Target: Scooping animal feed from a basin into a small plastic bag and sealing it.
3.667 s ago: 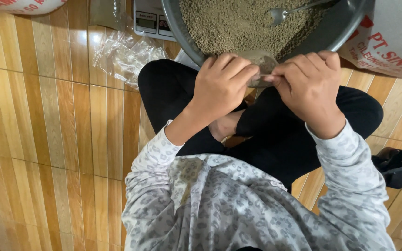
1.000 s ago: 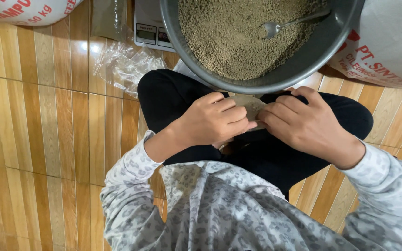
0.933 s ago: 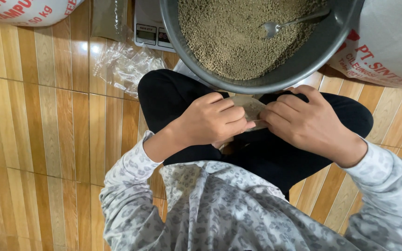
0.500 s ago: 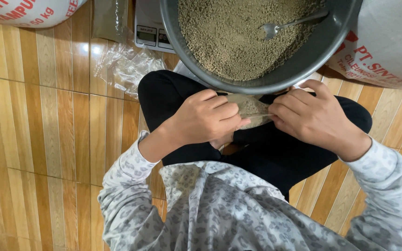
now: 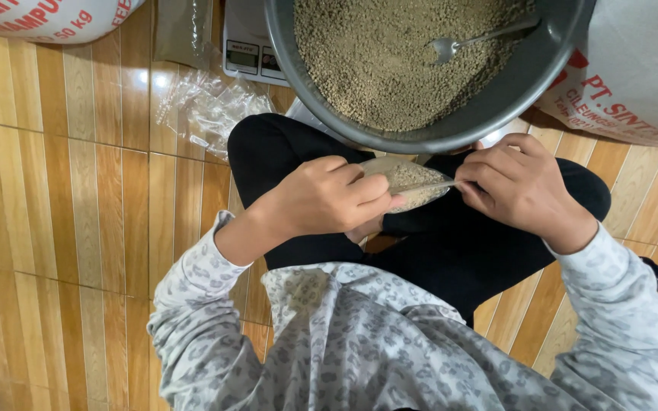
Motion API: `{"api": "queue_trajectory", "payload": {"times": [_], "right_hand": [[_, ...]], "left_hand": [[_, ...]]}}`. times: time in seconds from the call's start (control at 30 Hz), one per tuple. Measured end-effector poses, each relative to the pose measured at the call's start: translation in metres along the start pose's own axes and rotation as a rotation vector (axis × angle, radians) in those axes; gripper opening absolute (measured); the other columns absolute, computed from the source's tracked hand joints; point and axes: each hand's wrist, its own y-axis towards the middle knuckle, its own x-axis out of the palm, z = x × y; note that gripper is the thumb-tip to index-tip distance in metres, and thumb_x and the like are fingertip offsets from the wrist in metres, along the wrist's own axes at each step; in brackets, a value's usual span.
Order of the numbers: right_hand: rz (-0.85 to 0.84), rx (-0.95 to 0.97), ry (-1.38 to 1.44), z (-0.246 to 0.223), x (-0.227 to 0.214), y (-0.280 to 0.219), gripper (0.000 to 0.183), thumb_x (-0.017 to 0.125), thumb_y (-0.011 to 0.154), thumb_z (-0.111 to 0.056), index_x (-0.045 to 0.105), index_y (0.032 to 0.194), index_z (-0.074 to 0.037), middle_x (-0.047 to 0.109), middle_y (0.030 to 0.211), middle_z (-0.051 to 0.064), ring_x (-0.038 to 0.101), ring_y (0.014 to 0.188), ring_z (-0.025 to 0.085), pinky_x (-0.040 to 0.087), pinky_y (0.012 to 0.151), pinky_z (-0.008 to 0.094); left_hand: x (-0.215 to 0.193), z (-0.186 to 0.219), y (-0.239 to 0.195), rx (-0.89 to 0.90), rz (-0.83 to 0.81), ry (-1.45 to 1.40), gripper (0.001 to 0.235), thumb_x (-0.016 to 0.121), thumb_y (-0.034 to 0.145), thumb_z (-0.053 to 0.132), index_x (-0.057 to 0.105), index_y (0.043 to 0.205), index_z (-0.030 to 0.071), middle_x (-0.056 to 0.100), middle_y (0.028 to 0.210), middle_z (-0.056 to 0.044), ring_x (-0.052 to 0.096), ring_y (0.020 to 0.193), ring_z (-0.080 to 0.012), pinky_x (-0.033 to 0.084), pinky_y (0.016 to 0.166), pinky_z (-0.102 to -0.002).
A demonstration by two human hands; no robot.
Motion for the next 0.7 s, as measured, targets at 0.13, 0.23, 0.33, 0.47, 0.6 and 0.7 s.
{"api": "queue_trajectory", "payload": {"times": [0.13, 0.23, 0.33, 0.47, 0.6, 0.7], "right_hand": [[0.006, 0.007, 0.025, 0.006, 0.003, 0.001, 0.014, 0.082, 0.087, -0.005, 0.072, 0.096, -0.010, 0.074, 0.101, 0.002, 0.067, 0.088, 0.019, 0.049, 0.092, 0.036], [0.079, -0.008, -0.049, 0.029, 0.014, -0.010, 0.016, 0.076, 0.080, 0.002, 0.069, 0.088, -0.009, 0.075, 0.099, 0.003, 0.064, 0.081, 0.018, 0.050, 0.076, 0.032], [0.123, 0.296, 0.023, 0.048, 0.024, -0.027, 0.006, 0.070, 0.104, 0.003, 0.066, 0.107, 0.005, 0.071, 0.112, 0.016, 0.058, 0.091, 0.028, 0.041, 0.092, 0.038], [0.107, 0.312, 0.471, 0.007, 0.022, 0.001, 0.034, 0.056, 0.102, -0.012, 0.054, 0.130, 0.006, 0.056, 0.135, 0.023, 0.053, 0.123, 0.037, 0.040, 0.107, 0.045], [0.288, 0.138, 0.884, -0.003, 0.045, 0.038, 0.083, 0.060, 0.097, -0.054, 0.049, 0.140, 0.016, 0.047, 0.141, 0.034, 0.045, 0.134, 0.044, 0.030, 0.117, 0.059], [0.321, 0.080, 1.056, -0.007, 0.072, 0.030, 0.060, 0.066, 0.096, -0.042, 0.069, 0.117, 0.014, 0.059, 0.128, 0.036, 0.058, 0.119, 0.048, 0.039, 0.110, 0.062]], "left_hand": [[-0.006, -0.004, 0.001, 0.023, 0.011, 0.067, 0.036, 0.079, 0.101, 0.027, 0.054, 0.076, 0.019, 0.041, 0.076, 0.004, 0.039, 0.061, -0.0097, 0.031, 0.057, -0.024], [-0.017, -0.009, -0.001, 0.038, -0.002, 0.044, 0.028, 0.076, 0.101, 0.023, 0.060, 0.079, 0.017, 0.044, 0.077, 0.003, 0.044, 0.063, -0.0105, 0.034, 0.058, -0.025], [-0.032, -0.018, 0.004, 0.008, 0.078, 0.075, 0.038, 0.084, 0.099, 0.021, 0.055, 0.075, 0.017, 0.039, 0.076, 0.004, 0.040, 0.060, -0.0087, 0.037, 0.056, -0.022], [-0.041, -0.014, 0.007, -0.004, 0.083, 0.111, 0.032, 0.084, 0.101, 0.028, 0.061, 0.080, 0.019, 0.042, 0.078, 0.005, 0.045, 0.067, -0.0088, 0.043, 0.061, -0.021], [-0.030, -0.016, 0.009, 0.055, 0.234, 0.050, 0.040, 0.077, 0.096, 0.027, 0.050, 0.070, 0.015, 0.037, 0.072, 0.004, 0.048, 0.057, -0.0133, 0.051, 0.057, -0.024], [-0.027, -0.017, 0.004, 0.047, 0.240, 0.062, 0.043, 0.078, 0.096, 0.032, 0.049, 0.069, 0.016, 0.037, 0.071, 0.005, 0.049, 0.057, -0.0120, 0.051, 0.058, -0.023]]}}
